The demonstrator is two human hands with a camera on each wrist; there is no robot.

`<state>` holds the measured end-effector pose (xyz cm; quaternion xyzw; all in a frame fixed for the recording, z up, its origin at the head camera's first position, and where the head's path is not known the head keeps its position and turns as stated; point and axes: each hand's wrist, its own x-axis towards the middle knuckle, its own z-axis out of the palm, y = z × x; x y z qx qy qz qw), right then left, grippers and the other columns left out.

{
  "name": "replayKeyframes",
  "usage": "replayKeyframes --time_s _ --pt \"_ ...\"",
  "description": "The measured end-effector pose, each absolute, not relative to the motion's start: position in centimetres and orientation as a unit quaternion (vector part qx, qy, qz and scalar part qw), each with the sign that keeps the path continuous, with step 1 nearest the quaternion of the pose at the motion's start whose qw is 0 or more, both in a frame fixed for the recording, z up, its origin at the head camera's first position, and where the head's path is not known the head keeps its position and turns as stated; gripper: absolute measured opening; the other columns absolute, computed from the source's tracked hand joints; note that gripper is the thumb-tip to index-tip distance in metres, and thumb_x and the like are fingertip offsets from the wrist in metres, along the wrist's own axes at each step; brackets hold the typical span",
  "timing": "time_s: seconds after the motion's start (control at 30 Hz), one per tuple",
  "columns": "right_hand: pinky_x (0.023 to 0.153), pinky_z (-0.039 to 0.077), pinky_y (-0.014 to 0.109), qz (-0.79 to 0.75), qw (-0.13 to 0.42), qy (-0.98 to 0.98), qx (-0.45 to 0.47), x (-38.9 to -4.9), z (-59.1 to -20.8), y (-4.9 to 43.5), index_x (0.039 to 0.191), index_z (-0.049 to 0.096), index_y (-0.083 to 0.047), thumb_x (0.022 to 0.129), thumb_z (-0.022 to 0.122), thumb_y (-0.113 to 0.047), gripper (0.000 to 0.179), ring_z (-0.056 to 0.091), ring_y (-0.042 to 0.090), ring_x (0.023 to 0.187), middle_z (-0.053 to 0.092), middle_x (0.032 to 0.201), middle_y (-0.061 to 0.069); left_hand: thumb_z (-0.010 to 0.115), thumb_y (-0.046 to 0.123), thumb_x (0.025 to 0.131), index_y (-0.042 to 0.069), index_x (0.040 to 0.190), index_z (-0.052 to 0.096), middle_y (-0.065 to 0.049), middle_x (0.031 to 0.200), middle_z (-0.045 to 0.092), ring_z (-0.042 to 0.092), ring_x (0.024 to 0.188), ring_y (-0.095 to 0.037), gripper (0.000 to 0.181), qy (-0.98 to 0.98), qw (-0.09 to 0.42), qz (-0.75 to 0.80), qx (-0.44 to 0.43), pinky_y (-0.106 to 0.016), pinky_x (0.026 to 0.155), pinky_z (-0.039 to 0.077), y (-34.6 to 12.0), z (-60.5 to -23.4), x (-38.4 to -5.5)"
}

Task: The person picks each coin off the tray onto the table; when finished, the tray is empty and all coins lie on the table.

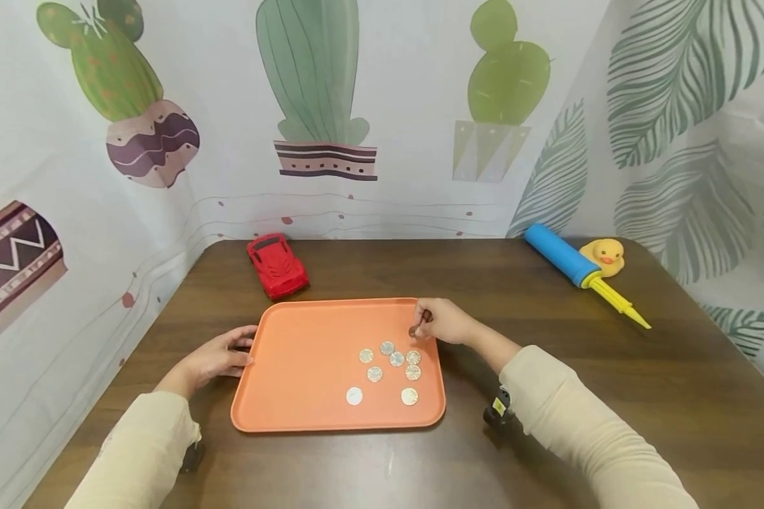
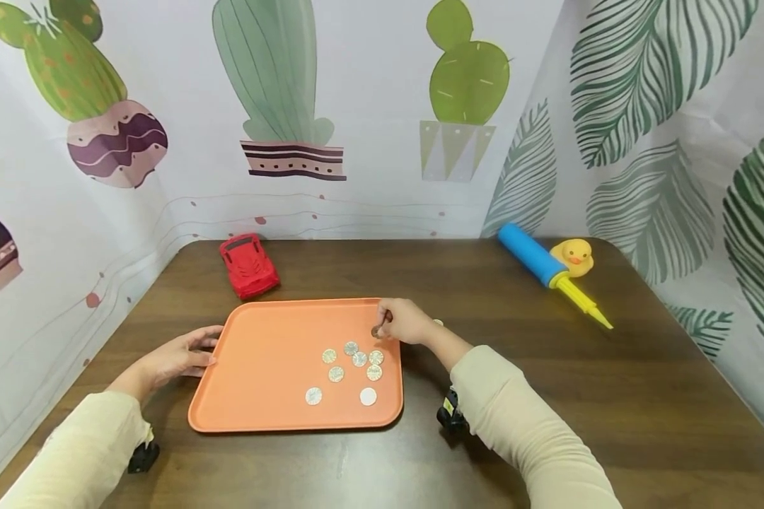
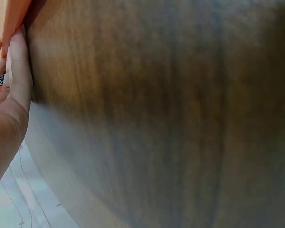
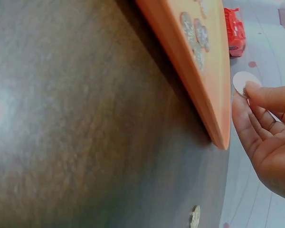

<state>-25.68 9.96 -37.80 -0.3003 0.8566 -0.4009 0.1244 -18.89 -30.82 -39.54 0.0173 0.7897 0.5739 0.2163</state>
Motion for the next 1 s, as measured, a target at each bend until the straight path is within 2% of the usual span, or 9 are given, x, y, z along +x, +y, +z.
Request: replayKeyframes --time_s 0.17,0.47,0.9,0.93,1.0 --pt "0.059 0.048 0.034 -0.469 0.148 0.827 -0.272 -26.0 -37.5 11.3 0.079 0.050 0.001 0.077 0.058 0.005 0.009 0.052 0.018 0.064 0.051 0.070 0.008 0.051 -0.003 0.079 -0.007 0.133 0.012 -0.030 0.120 0.028 0.052 0.087 -0.021 0.067 0.792 0.218 0.570 0.017 -0.039 0.073 0.047 -30.8 -39.3 -19.1" --pt "0.066 0.048 0.041 -0.515 0.157 0.810 -0.233 -26.4 -37.2 14.1 0.086 0.052 0.009 0.078 0.053 0.007 0.008 0.053 0.021 0.067 0.051 0.073 0.012 0.051 -0.005 0.078 -0.008 0.133 0.012 -0.030 0.118 0.028 0.052 0.086 -0.020 0.066 0.790 0.216 0.574 0.011 -0.039 0.072 0.047 -30.8 -39.3 -18.9" --pt "0.068 0.048 0.038 -0.509 0.121 0.830 -0.192 -26.4 -36.8 18.4 0.086 0.048 0.009 0.079 0.054 0.006 0.009 0.053 0.024 0.072 0.050 0.076 0.013 0.050 -0.005 0.078 -0.009 0.132 0.012 -0.030 0.119 0.027 0.052 0.086 -0.020 0.066 0.789 0.218 0.575 0.014 -0.039 0.073 0.047 -30.7 -39.2 -18.7" --pt "0.067 0.048 0.037 -0.510 0.118 0.830 -0.190 -26.4 -36.8 18.7 0.086 0.048 0.010 0.079 0.054 0.007 0.009 0.053 0.024 0.072 0.049 0.076 0.013 0.051 -0.004 0.078 -0.003 0.134 0.016 -0.027 0.117 0.031 0.053 0.086 -0.020 0.065 0.787 0.220 0.576 0.018 -0.039 0.073 0.047 -30.8 -39.2 -18.7" --pt "0.066 0.049 0.036 -0.513 0.112 0.831 -0.184 -26.4 -36.8 19.3 0.085 0.047 0.011 0.079 0.053 0.007 0.009 0.054 0.026 0.072 0.049 0.076 0.013 0.052 -0.003 0.078 -0.002 0.134 0.017 -0.027 0.116 0.031 0.053 0.086 -0.020 0.066 0.785 0.220 0.579 0.022 -0.039 0.073 0.047 -30.8 -39.1 -18.7"
